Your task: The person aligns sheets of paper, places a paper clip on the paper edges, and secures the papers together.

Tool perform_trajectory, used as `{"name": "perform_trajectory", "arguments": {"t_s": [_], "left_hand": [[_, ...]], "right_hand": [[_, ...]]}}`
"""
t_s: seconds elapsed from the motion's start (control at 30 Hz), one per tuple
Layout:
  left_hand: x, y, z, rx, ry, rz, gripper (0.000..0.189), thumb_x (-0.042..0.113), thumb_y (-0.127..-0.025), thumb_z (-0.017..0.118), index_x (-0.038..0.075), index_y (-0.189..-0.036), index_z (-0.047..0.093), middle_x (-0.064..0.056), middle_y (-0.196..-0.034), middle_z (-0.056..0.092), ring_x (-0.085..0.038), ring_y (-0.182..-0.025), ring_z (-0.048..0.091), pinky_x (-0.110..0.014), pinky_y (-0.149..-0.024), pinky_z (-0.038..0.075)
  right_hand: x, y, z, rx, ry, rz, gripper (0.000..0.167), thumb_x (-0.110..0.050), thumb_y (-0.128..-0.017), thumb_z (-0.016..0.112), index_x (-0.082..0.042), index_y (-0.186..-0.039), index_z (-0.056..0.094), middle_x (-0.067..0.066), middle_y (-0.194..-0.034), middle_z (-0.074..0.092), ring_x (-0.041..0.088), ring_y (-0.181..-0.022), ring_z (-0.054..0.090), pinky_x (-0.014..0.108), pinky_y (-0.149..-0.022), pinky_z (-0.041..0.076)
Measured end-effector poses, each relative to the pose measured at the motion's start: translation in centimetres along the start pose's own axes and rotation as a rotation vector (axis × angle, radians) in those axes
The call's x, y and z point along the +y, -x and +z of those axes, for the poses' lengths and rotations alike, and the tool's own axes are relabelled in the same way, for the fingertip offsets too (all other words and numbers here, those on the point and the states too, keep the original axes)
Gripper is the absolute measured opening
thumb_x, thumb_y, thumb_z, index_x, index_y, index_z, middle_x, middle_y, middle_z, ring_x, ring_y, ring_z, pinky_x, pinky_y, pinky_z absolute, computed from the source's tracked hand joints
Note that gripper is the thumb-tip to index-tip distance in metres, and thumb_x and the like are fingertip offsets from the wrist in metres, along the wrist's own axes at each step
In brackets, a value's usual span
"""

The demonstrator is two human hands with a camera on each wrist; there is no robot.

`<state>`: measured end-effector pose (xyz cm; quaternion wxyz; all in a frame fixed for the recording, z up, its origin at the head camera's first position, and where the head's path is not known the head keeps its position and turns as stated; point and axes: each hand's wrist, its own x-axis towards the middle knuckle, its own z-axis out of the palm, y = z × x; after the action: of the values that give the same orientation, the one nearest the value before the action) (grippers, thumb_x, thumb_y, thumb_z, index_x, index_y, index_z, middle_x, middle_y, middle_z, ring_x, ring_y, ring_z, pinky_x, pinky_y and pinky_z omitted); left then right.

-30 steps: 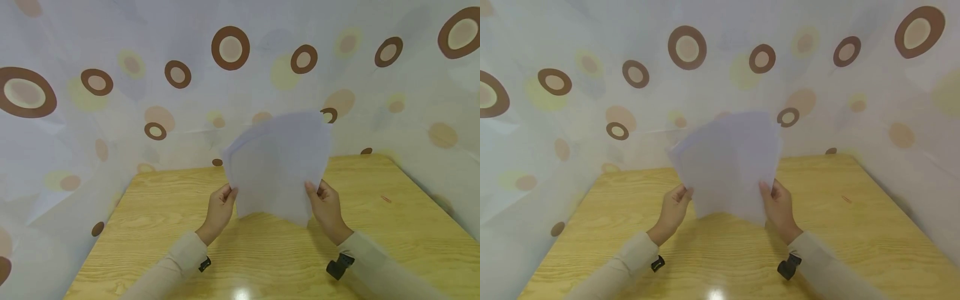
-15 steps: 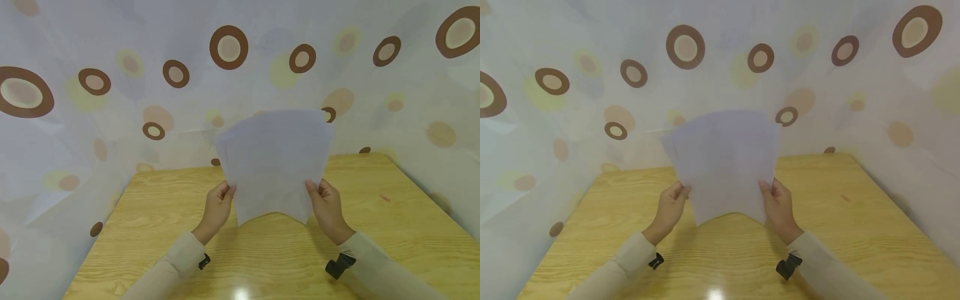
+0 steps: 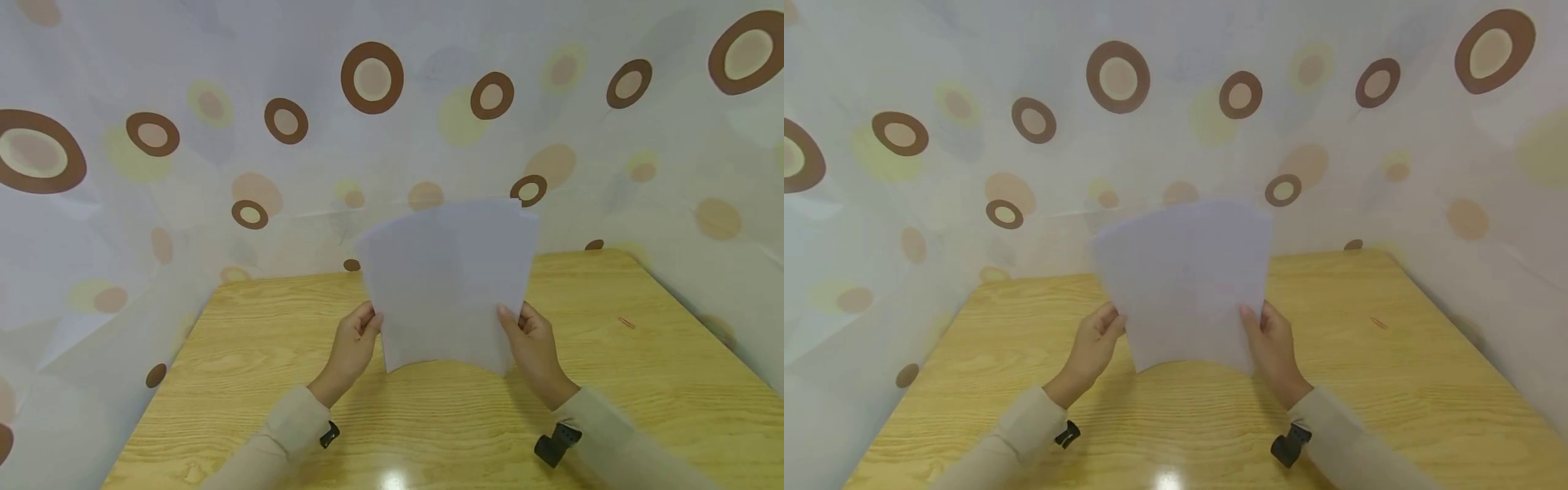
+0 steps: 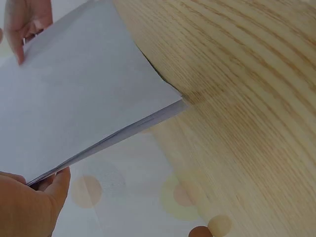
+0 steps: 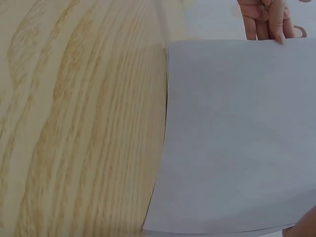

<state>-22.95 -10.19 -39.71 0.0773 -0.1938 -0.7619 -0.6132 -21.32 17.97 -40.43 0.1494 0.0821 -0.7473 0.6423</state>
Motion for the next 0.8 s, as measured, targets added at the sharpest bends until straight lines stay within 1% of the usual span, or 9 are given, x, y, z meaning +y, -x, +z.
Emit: {"name": "perform_trajectory", "arguments": {"t_s": [0.1,0.17,0.27,0.33,0.4,0.5,0.57,0.63,0.8], "left_hand": [[-0.2,0.1,0.2,0.018,-0.017,-0.004,0.025,0.003,-0.1,0.046,-0.006,-0.121,0.058,-0.019,-0.103,0.065,-0.022,-0.097,0.06,-0.035,-0.089,0.052],[-0.1,0.1,0.4,0.031,-0.017,-0.003,0.024,0.002,-0.1,0.047,-0.006,-0.119,0.059,-0.018,-0.101,0.065,-0.019,-0.093,0.059,-0.032,-0.086,0.052],[0.0,0.0,0.5,0.037,-0.006,0.005,0.025,0.0,-0.1,0.046,-0.007,-0.12,0.059,-0.02,-0.104,0.066,-0.022,-0.095,0.062,-0.031,-0.086,0.053],[0.4,0.0,0.4,0.034,0.001,0.014,0.026,0.0,-0.1,0.046,-0.008,-0.122,0.058,-0.021,-0.109,0.066,-0.025,-0.1,0.063,-0.031,-0.088,0.053],[0.9,-0.1,0.4,0.034,-0.005,0.021,0.027,0.002,-0.1,0.045,-0.007,-0.123,0.057,-0.021,-0.112,0.065,-0.028,-0.105,0.063,-0.032,-0.089,0.052],[1.5,-0.1,0.3,0.038,-0.025,0.041,0.027,0.003,-0.101,0.045,-0.006,-0.123,0.057,-0.019,-0.113,0.065,-0.028,-0.104,0.064,-0.031,-0.089,0.052],[1.7,-0.1,0.2,0.044,-0.032,0.054,0.026,0.003,-0.101,0.046,-0.006,-0.123,0.058,-0.019,-0.113,0.066,-0.027,-0.103,0.064,-0.031,-0.088,0.053],[1.6,0.0,0.2,0.044,-0.031,0.059,0.026,0.003,-0.1,0.047,-0.005,-0.122,0.058,-0.018,-0.114,0.066,-0.028,-0.102,0.064,-0.032,-0.087,0.053],[0.4,0.5,0.3,0.009,-0.02,-0.003,0.031,0.009,-0.1,0.051,-0.003,-0.128,0.053,-0.019,-0.117,0.065,-0.028,-0.105,0.064,-0.032,-0.089,0.052]], "right_hand": [[0.5,0.1,0.0,-0.013,0.002,0.007,0.043,-0.028,-0.102,0.046,0.006,-0.129,0.05,-0.009,-0.101,0.066,0.005,-0.089,0.065,0.025,-0.073,0.056],[0.7,0.1,0.0,-0.016,0.005,-0.001,0.045,-0.03,-0.102,0.045,0.005,-0.13,0.05,-0.009,-0.102,0.066,0.005,-0.09,0.065,0.025,-0.073,0.056],[0.5,0.0,0.1,-0.007,0.012,-0.01,0.044,-0.03,-0.102,0.045,0.005,-0.13,0.05,-0.009,-0.102,0.066,0.004,-0.091,0.065,0.024,-0.073,0.055],[0.1,-0.2,0.1,0.013,0.01,-0.017,0.042,-0.028,-0.102,0.046,0.006,-0.127,0.052,-0.011,-0.099,0.066,0.003,-0.09,0.065,0.022,-0.073,0.054],[-0.4,-0.3,0.0,0.034,0.011,-0.04,0.039,-0.025,-0.102,0.047,0.006,-0.124,0.054,-0.012,-0.098,0.067,0.003,-0.089,0.065,0.021,-0.073,0.054],[-0.9,-0.4,0.0,0.048,-0.001,-0.082,0.035,-0.023,-0.102,0.047,0.007,-0.118,0.056,-0.011,-0.095,0.067,0.004,-0.087,0.065,0.02,-0.072,0.053],[-0.9,-0.4,-0.1,0.051,-0.013,-0.103,0.034,-0.023,-0.102,0.047,0.007,-0.118,0.056,-0.01,-0.096,0.068,0.006,-0.088,0.066,0.021,-0.074,0.053],[-0.5,-0.3,-0.1,0.045,-0.027,-0.102,0.034,-0.022,-0.102,0.048,0.007,-0.119,0.056,-0.009,-0.098,0.067,0.007,-0.089,0.065,0.021,-0.074,0.053],[0.8,0.4,-0.4,-0.023,-0.016,-0.082,0.037,-0.018,-0.101,0.05,0.008,-0.128,0.052,-0.011,-0.105,0.065,0.005,-0.092,0.063,0.02,-0.075,0.053]]}}
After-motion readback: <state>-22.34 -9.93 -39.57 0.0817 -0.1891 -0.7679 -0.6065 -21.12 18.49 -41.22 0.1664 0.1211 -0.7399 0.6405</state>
